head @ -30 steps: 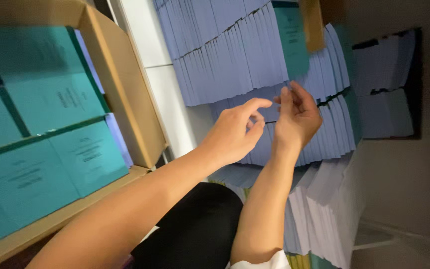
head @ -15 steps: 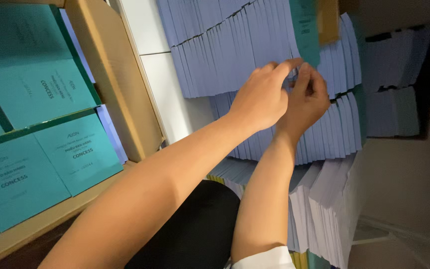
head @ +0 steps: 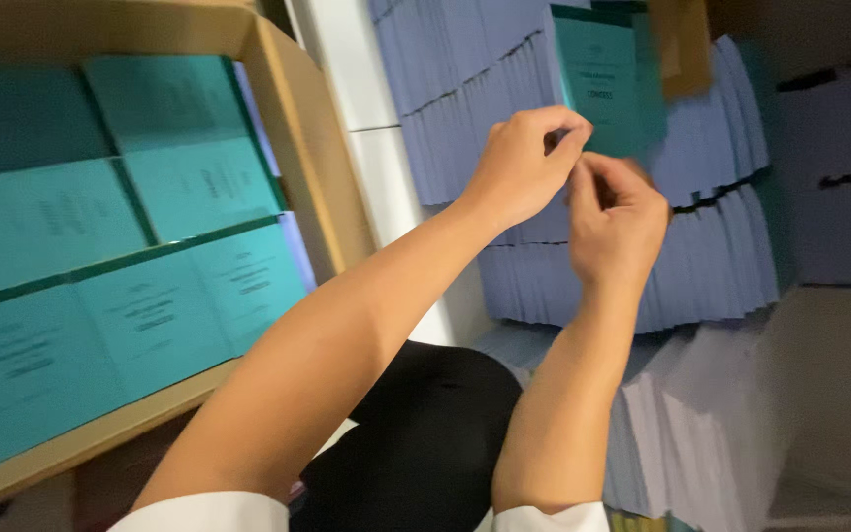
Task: The person organizes blue vouchers by hand, transferring them from a stack on a shelf into a cardboard box and arranging them into neat rows.
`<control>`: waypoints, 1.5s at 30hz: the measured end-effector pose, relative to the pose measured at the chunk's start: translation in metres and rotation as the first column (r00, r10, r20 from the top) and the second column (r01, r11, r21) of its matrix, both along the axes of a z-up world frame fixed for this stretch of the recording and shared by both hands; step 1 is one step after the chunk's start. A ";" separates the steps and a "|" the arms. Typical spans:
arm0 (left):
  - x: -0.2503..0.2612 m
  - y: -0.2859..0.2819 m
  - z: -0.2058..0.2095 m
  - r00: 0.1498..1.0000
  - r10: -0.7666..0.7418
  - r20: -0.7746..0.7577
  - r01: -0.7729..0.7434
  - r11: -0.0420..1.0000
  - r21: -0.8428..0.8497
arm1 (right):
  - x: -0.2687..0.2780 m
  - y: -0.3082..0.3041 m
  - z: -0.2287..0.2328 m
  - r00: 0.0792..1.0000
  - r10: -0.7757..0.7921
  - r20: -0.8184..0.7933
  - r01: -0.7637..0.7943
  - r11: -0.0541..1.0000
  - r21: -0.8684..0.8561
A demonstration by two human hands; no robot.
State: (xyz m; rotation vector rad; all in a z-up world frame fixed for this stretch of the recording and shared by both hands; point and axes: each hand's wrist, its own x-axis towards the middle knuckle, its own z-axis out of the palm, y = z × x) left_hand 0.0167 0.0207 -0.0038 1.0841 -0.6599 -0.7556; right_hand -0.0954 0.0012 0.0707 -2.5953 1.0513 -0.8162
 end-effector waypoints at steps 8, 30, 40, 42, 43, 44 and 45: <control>0.043 0.094 -0.004 0.990 -0.012 0.138 0.015 1.000 -0.023 | -0.002 0.020 -0.001 0.935 0.081 0.346 -0.213 0.907 0.364; 0.088 0.313 -0.128 0.966 -0.177 0.190 0.047 0.840 0.541 | 0.115 0.104 -0.123 0.894 0.447 0.037 -0.257 0.443 0.859; 0.062 0.324 -0.174 0.936 -0.333 0.110 0.142 0.647 0.749 | 0.094 0.119 -0.186 0.752 0.610 -0.249 -0.209 0.579 0.788; 0.058 0.326 -0.181 0.941 -0.329 0.076 0.160 0.632 0.758 | 0.093 0.122 -0.195 0.726 0.617 -0.303 -0.177 0.594 0.785; 0.055 0.327 -0.183 0.946 -0.320 0.044 0.174 0.620 0.765 | 0.092 0.122 -0.198 0.696 0.624 -0.356 -0.150 0.612 0.777; 0.053 0.328 -0.186 0.946 -0.322 0.045 0.175 0.619 0.765 | 0.091 0.123 -0.202 0.698 0.622 -0.355 -0.150 0.611 0.777; 0.052 0.329 -0.189 0.938 -0.341 0.054 0.179 0.614 0.769 | 0.091 0.127 -0.207 0.658 0.667 -0.350 -0.234 0.623 0.747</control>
